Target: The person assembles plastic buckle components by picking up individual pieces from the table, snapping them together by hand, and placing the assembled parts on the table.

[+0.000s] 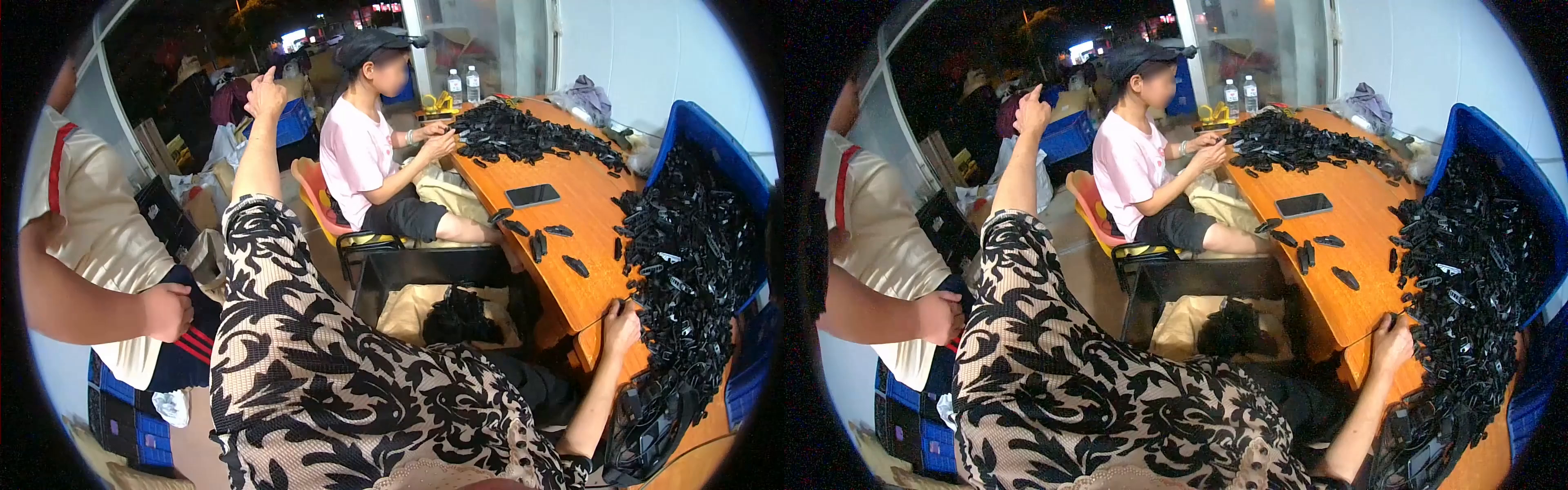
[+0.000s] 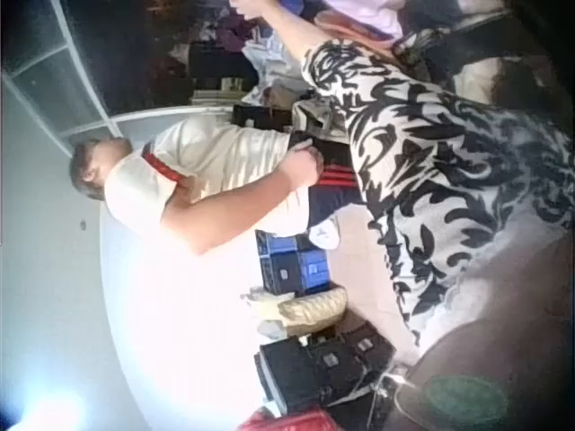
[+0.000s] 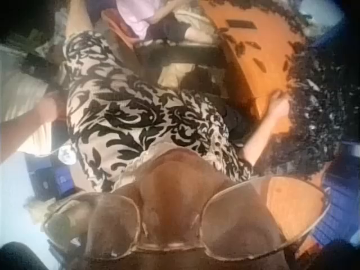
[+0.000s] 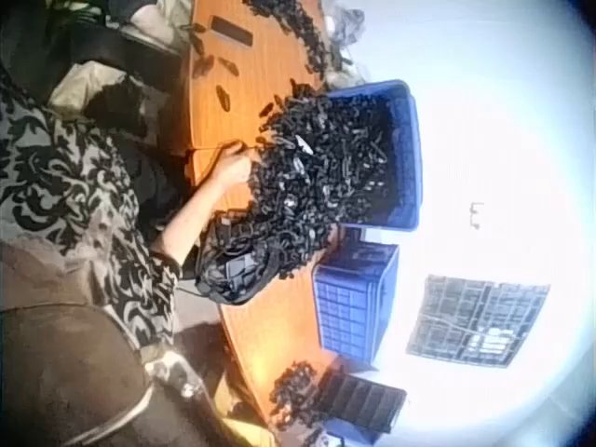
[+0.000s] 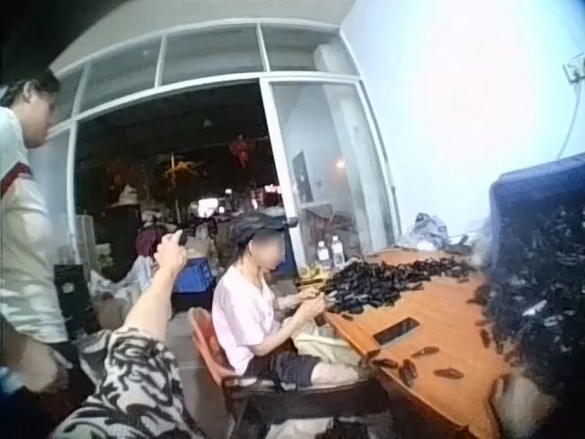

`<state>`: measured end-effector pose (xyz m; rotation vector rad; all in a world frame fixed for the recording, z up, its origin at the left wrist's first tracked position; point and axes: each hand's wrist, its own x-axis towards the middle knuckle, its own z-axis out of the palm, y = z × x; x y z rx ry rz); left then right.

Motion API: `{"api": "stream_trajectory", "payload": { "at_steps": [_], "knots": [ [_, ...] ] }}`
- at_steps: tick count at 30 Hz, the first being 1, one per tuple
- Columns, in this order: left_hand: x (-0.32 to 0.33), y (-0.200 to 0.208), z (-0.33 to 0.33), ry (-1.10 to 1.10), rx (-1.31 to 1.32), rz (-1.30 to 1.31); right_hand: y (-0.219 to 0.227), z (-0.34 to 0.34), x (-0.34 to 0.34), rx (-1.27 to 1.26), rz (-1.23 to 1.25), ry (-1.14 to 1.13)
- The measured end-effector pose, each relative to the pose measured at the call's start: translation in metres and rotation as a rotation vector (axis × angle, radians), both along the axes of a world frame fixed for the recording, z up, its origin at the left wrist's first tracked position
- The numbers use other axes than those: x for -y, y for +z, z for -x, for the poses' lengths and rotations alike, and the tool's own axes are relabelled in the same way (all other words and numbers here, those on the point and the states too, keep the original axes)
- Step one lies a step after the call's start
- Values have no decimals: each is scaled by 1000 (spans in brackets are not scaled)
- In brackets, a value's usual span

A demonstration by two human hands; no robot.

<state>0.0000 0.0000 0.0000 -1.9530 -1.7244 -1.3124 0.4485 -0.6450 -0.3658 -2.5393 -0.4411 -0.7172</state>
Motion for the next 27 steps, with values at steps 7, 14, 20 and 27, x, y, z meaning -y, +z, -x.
{"api": "stream_trajectory", "payload": {
  "at_steps": [7,14,20,27],
  "knots": [
    [9,-13,7,85,-28,34,2,8,-1,0,-41,17],
    [-1,-27,-1,79,-64,17,6,4,-7,2,21,-17],
    [-5,-28,-23,125,-88,-44,3,4,2,28,-21,0],
    [1,-43,-31,-55,-70,-224,3,3,-9,-43,-5,-22]
  ]
}}
